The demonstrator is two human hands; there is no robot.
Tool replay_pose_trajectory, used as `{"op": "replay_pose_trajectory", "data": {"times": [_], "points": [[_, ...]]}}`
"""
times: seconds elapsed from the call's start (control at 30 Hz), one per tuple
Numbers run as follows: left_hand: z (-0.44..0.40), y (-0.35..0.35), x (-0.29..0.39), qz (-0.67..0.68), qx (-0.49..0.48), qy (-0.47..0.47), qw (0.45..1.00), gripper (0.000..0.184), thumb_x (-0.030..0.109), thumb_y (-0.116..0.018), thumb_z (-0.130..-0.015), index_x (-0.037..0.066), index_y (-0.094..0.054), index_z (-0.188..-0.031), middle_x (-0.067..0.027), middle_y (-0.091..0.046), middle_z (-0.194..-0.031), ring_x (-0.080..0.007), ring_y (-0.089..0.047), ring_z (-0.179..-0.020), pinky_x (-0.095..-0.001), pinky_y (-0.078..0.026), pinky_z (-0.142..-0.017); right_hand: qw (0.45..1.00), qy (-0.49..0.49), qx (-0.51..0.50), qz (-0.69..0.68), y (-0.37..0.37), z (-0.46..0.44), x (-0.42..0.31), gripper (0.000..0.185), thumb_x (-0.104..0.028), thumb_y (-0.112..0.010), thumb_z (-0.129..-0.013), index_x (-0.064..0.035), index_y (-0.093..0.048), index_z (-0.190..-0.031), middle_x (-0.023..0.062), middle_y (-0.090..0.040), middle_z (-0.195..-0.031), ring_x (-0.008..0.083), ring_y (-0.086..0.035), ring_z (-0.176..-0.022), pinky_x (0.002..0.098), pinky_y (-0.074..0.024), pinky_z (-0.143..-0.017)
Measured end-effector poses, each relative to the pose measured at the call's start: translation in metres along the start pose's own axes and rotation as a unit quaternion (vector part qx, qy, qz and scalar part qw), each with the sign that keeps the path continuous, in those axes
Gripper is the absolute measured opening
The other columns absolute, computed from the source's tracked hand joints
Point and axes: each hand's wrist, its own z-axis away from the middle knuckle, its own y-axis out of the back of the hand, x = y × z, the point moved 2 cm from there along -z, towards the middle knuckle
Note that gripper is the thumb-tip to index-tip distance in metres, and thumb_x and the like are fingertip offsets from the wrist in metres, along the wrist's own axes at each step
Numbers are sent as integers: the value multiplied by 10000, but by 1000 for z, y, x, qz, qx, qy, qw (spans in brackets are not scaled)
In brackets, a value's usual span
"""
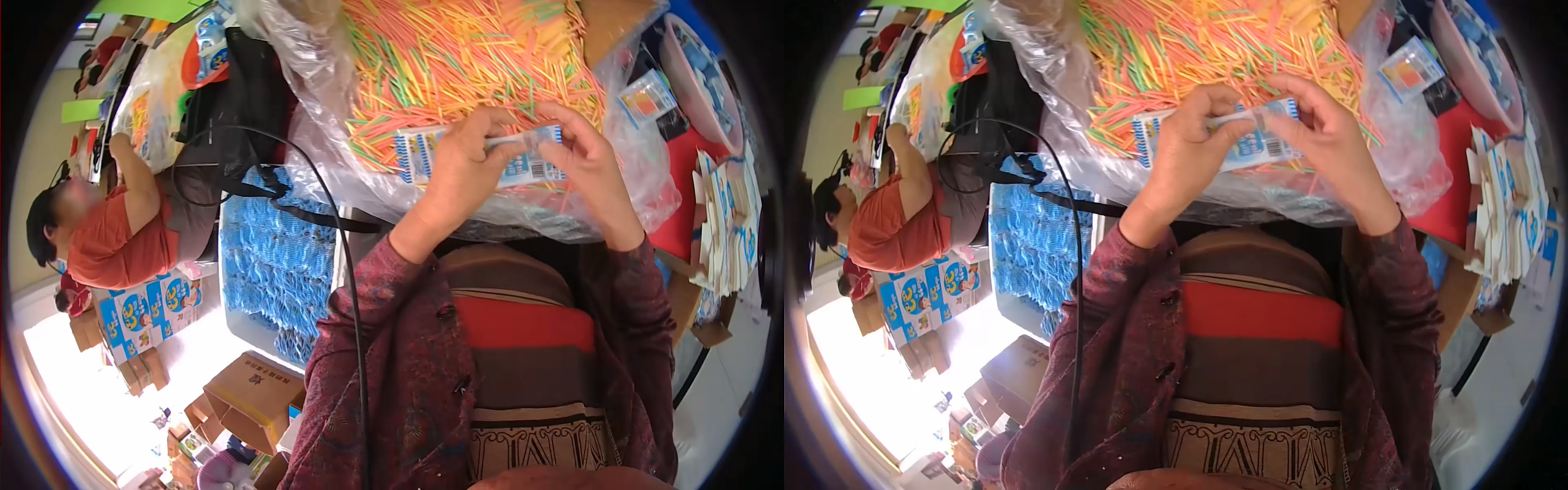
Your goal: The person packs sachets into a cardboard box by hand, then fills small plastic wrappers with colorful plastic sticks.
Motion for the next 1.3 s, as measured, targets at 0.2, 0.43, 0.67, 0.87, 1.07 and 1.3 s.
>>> {"op": "replay_pose_trajectory", "data": {"times": [0.2,0.43,0.67,0.87,1.07,1.3], "points": [[2,-3,-4,99,12,-42,994,182,57,-702,-822,21,-607,-972,-102,-650,-787,-177,-647,-755,-299,-504,-639,998,-53,-34,25,9,5,14,117,-99,-626,-918,-4,-650,-981,-54,-576,-801,34,-486,-692,197,-406,-623],[2,3,10,108,-72,-40,991,68,47,-670,-850,0,-624,-870,-80,-634,-828,-161,-617,-760,-281,-491,-671,995,-40,23,87,7,5,13,153,-117,-645,-912,-20,-606,-801,-51,-531,-693,35,-440,-631,215,-365,-541],[3,-5,3,72,-79,-126,986,46,17,-638,-866,-8,-599,-871,-47,-576,-826,-139,-579,-769,-274,-471,-697,973,65,43,217,5,9,17,256,-122,-648,-898,10,-535,-710,18,-449,-590,59,-390,-581,266,-346,-509],[11,12,-11,92,6,2,996,41,-10,-573,-894,25,-576,-872,-13,-536,-765,-113,-524,-708,-243,-438,-667,955,134,57,257,40,-5,8,121,-123,-625,-905,-15,-667,-937,20,-519,-625,92,-484,-578,271,-403,-541],[15,14,-24,189,26,75,979,50,52,-580,-946,22,-620,-939,31,-588,-851,-36,-508,-782,-189,-429,-711,960,102,19,261,84,-35,16,159,-138,-614,-903,-36,-665,-1015,43,-623,-810,131,-597,-765,283,-469,-652],[13,15,-39,225,43,80,970,66,74,-594,-946,22,-631,-962,35,-603,-869,-34,-511,-800,-187,-429,-731,774,212,-52,595,70,-46,36,198,-116,-650,-800,-58,-655,-989,81,-615,-968,259,-613,-952,378,-496,-796]]}}
